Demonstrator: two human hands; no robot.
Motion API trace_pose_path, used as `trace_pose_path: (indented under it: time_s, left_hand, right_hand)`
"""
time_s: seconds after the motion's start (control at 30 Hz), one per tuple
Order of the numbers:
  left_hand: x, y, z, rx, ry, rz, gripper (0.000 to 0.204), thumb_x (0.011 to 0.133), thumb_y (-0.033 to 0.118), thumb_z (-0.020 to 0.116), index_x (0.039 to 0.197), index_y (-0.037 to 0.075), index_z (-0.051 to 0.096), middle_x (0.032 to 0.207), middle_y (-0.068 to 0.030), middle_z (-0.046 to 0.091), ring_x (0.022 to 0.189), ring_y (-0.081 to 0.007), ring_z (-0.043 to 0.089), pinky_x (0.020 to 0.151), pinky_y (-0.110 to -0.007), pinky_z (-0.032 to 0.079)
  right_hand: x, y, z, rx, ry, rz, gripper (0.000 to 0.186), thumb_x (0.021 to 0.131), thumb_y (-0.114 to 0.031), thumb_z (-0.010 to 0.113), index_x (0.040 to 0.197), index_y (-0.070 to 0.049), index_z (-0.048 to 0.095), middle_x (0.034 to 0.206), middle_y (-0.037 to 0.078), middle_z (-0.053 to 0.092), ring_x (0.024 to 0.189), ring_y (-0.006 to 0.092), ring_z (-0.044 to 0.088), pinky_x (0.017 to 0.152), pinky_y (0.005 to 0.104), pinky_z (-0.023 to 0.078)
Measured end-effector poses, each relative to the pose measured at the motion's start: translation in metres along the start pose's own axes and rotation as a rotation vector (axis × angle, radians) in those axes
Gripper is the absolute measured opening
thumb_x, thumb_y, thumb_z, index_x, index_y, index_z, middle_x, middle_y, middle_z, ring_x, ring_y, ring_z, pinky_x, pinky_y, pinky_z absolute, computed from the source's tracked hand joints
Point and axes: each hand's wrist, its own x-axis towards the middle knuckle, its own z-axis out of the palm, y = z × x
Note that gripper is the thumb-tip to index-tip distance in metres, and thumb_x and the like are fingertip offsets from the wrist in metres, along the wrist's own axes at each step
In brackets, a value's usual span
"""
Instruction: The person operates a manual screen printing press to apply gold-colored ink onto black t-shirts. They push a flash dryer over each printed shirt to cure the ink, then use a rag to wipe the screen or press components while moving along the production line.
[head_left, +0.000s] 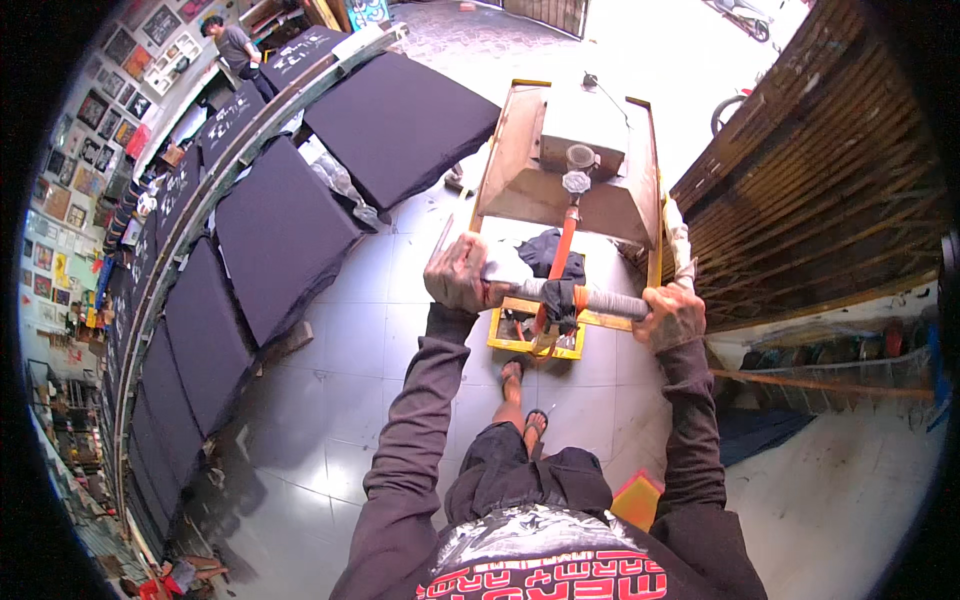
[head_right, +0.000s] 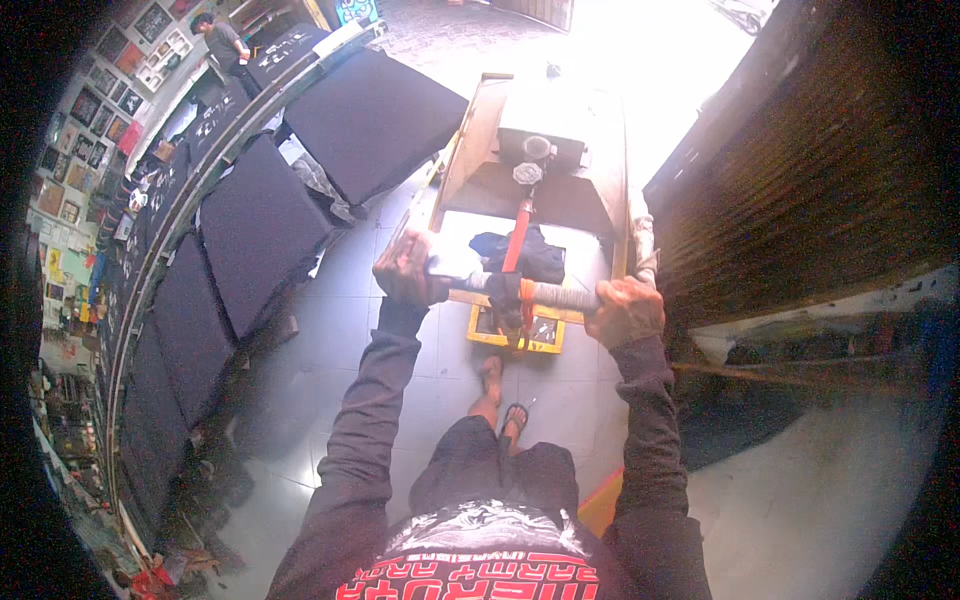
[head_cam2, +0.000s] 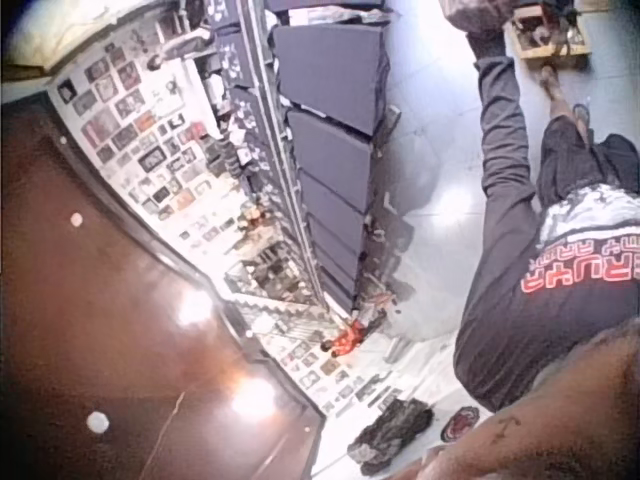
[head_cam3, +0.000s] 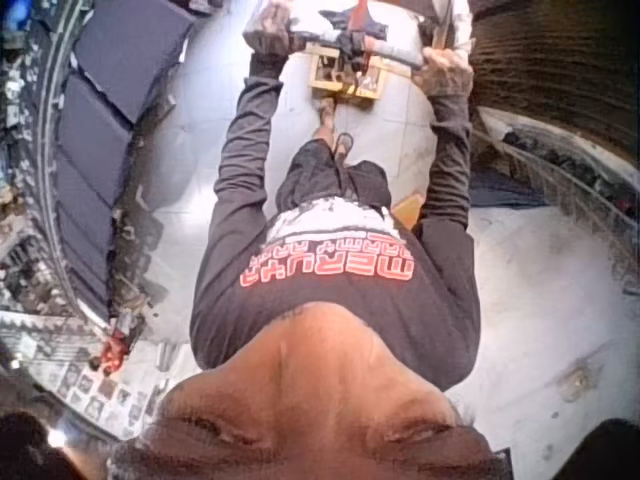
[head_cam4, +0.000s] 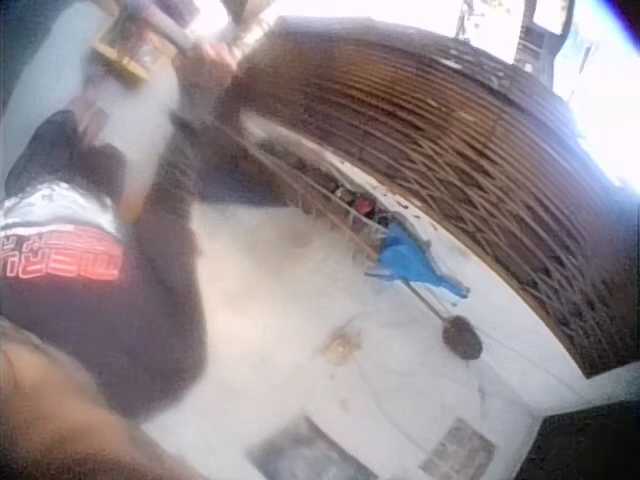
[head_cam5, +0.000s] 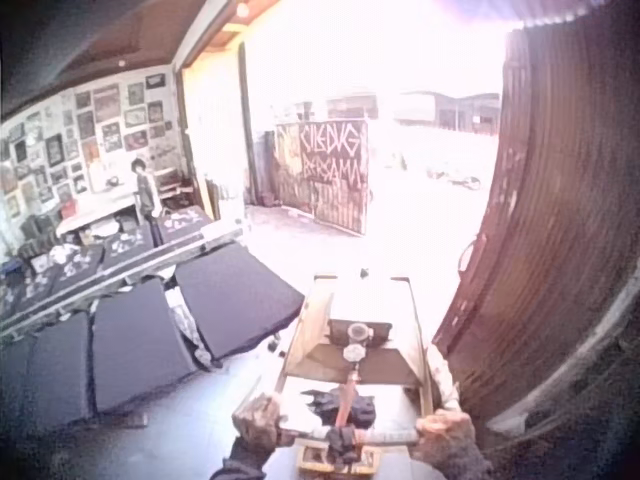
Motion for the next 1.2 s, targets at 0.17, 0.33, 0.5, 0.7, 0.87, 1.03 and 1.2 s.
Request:
trace_pose_path:
  time_s: [0.17, 0.33, 0.5, 0.7, 0.87, 1.03, 1.2]
  left_hand:
    - [0.018, -0.013, 0.022, -0.014, -0.012, -0.020, 0.060, 0.085, 0.063, 0.051, 0.089, 0.004, 0.062, 0.082, -0.0119, 0.060, 0.067, -0.0307, 0.064, 0.053, -0.041, 0.048]
    - [0.035, -0.040, 0.052, -0.004, 0.035, -0.008, 0.073, 0.088, 0.075, 0.044, 0.090, 0.004, 0.062, 0.083, -0.0118, 0.059, 0.067, -0.0288, 0.064, 0.052, -0.040, 0.047]
    - [0.048, -0.053, 0.052, -0.084, 0.022, -0.017, 0.054, 0.080, 0.061, 0.061, 0.088, 0.008, 0.063, 0.082, -0.0078, 0.060, 0.062, -0.0283, 0.062, 0.052, -0.040, 0.048]
    - [0.035, -0.074, 0.063, -0.036, 0.005, -0.003, 0.070, 0.087, 0.075, 0.044, 0.086, 0.008, 0.062, 0.083, -0.0075, 0.061, 0.063, -0.0256, 0.062, 0.051, -0.039, 0.045]
    - [0.034, -0.078, 0.076, -0.106, -0.065, -0.087, 0.069, 0.086, 0.076, 0.048, 0.088, 0.010, 0.066, 0.084, -0.0061, 0.063, 0.065, -0.0256, 0.064, 0.054, -0.040, 0.048]
    - [0.035, -0.075, 0.080, -0.130, -0.139, -0.112, 0.052, 0.084, 0.063, 0.058, 0.093, 0.012, 0.067, 0.084, -0.0059, 0.064, 0.070, -0.0262, 0.067, 0.059, -0.039, 0.050]
    - [0.058, -0.069, 0.094, -0.185, -0.227, -0.182, 0.033, 0.080, 0.039, 0.063, 0.093, 0.009, 0.064, 0.087, -0.0095, 0.065, 0.072, -0.0298, 0.069, 0.058, -0.043, 0.054]
  right_hand:
    - [0.029, 0.012, 0.009, -0.039, -0.046, 0.045, 0.024, 0.061, -0.019, 0.074, 0.062, -0.011, 0.051, 0.062, 0.007, 0.059, 0.063, 0.0255, 0.063, 0.059, 0.0407, 0.051]
    - [0.061, 0.031, 0.021, -0.034, -0.052, -0.001, 0.028, 0.061, -0.017, 0.074, 0.063, -0.010, 0.047, 0.060, 0.006, 0.054, 0.061, 0.0263, 0.060, 0.057, 0.0404, 0.049]
    - [0.078, 0.023, 0.029, -0.029, -0.100, 0.033, 0.026, 0.060, -0.013, 0.073, 0.065, -0.010, 0.048, 0.061, 0.006, 0.054, 0.062, 0.0258, 0.061, 0.056, 0.0404, 0.049]
    - [0.073, 0.015, 0.048, -0.033, -0.117, 0.073, 0.026, 0.055, -0.019, 0.069, 0.063, -0.009, 0.046, 0.059, 0.010, 0.053, 0.058, 0.0325, 0.058, 0.054, 0.0436, 0.047]
    - [0.071, 0.027, 0.061, -0.012, -0.158, 0.101, 0.025, 0.054, -0.019, 0.073, 0.064, -0.010, 0.051, 0.060, 0.010, 0.055, 0.060, 0.0325, 0.060, 0.057, 0.0438, 0.049]
    - [0.059, 0.033, 0.069, 0.001, -0.232, 0.119, 0.020, 0.055, -0.014, 0.069, 0.069, -0.009, 0.056, 0.066, 0.009, 0.060, 0.065, 0.0305, 0.061, 0.059, 0.0441, 0.051]
    - [0.071, 0.054, 0.075, -0.045, -0.280, 0.217, 0.026, 0.063, -0.033, 0.079, 0.074, -0.011, 0.070, 0.071, 0.011, 0.067, 0.072, 0.0309, 0.068, 0.067, 0.0447, 0.054]
